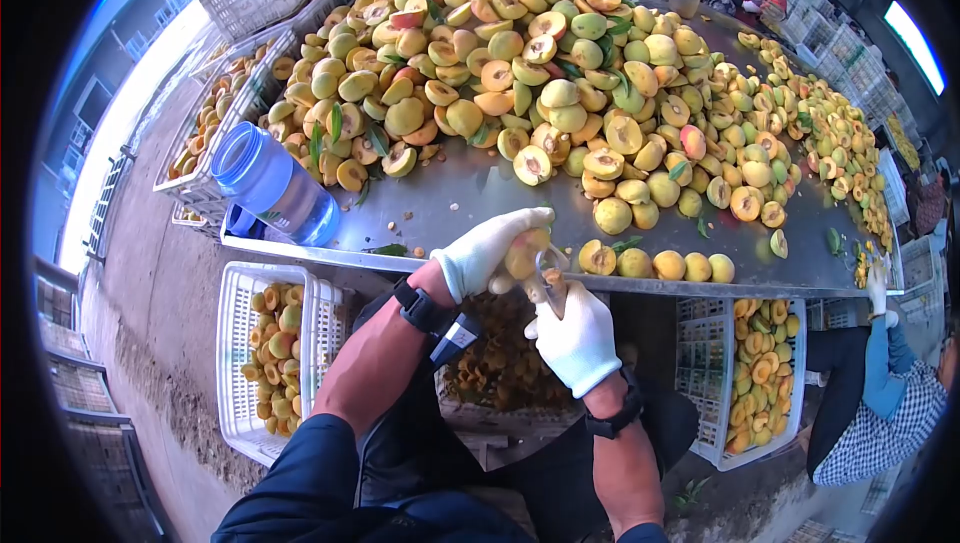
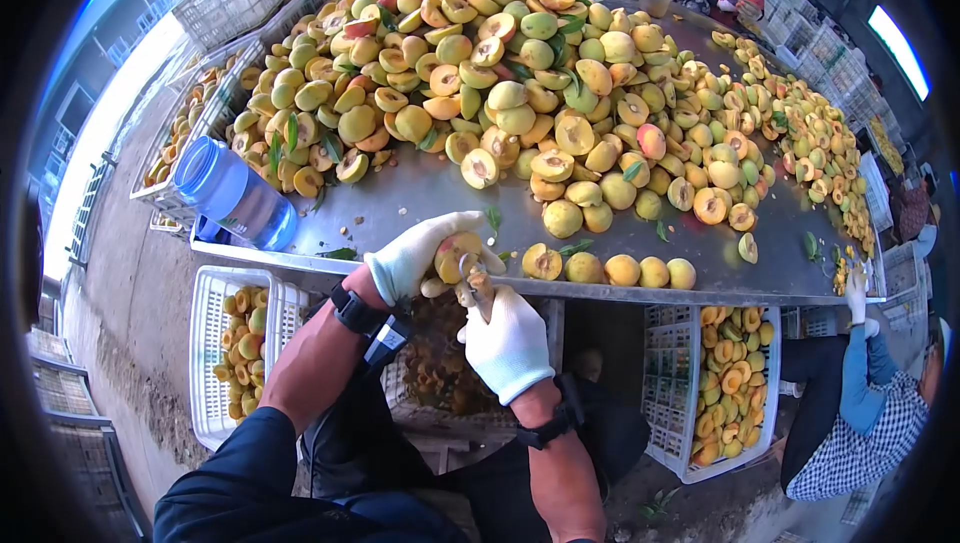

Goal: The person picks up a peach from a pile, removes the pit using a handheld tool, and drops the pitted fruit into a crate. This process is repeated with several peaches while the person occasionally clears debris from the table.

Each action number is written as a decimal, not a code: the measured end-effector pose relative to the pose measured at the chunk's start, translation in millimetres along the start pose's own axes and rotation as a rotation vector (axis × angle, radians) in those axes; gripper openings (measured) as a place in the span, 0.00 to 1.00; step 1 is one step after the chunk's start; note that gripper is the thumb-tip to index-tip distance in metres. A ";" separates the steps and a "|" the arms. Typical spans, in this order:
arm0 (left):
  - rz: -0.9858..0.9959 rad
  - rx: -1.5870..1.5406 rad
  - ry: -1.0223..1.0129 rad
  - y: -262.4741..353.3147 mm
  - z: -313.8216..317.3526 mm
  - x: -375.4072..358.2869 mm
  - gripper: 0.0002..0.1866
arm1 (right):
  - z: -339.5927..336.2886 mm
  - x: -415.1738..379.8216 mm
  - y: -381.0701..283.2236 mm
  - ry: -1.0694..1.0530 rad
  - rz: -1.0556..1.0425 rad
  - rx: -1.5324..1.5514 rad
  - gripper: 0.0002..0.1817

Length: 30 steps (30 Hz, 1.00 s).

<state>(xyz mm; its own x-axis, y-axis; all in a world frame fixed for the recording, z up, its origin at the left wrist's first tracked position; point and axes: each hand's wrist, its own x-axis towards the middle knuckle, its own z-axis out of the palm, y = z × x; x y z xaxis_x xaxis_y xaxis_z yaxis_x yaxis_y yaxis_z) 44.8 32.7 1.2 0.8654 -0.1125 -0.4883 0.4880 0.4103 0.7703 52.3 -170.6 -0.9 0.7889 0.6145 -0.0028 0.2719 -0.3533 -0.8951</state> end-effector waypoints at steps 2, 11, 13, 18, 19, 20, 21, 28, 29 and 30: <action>-0.001 0.010 0.023 1.5 5.4 -0.1 0.31 | 2.5 1.6 4.4 0.005 -0.060 -0.112 0.09; -0.069 0.108 0.080 7.4 5.3 -4.7 0.23 | 8.0 6.2 10.4 0.025 -0.081 -0.205 0.10; -0.111 0.108 0.060 10.9 6.0 -5.2 0.23 | 6.6 6.1 8.2 0.020 -0.082 -0.240 0.11; -0.115 0.168 0.095 15.1 11.7 -11.2 0.24 | 7.1 6.6 9.1 -0.010 -0.059 -0.342 0.11; -0.102 0.190 0.088 14.5 10.3 -10.4 0.23 | 6.0 7.1 11.2 -0.011 -0.073 -0.364 0.11; -0.089 0.209 0.080 13.1 9.3 -9.9 0.22 | 5.6 6.8 13.4 -0.013 -0.087 -0.389 0.11; -0.089 0.205 0.080 12.5 8.7 -9.4 0.22 | 6.3 7.1 16.7 -0.016 -0.086 -0.392 0.11; -0.038 0.406 -0.030 14.7 6.0 -15.1 0.27 | 7.5 6.3 20.0 -0.044 -0.072 -0.476 0.10; 0.047 0.473 -0.084 16.0 6.4 -18.5 0.30 | 5.4 7.2 19.9 -0.096 -0.024 -0.445 0.11; 0.054 0.480 -0.091 17.3 6.6 -18.2 0.30 | 5.9 7.9 22.6 -0.085 -0.026 -0.449 0.11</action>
<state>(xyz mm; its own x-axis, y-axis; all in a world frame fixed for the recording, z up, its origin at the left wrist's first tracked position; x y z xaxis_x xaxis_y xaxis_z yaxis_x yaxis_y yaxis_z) 38.2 35.8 26.0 0.8869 -0.1895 -0.4212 0.4210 -0.0435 0.9060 61.4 -169.5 -23.8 0.7358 0.6763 -0.0359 0.5179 -0.5961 -0.6136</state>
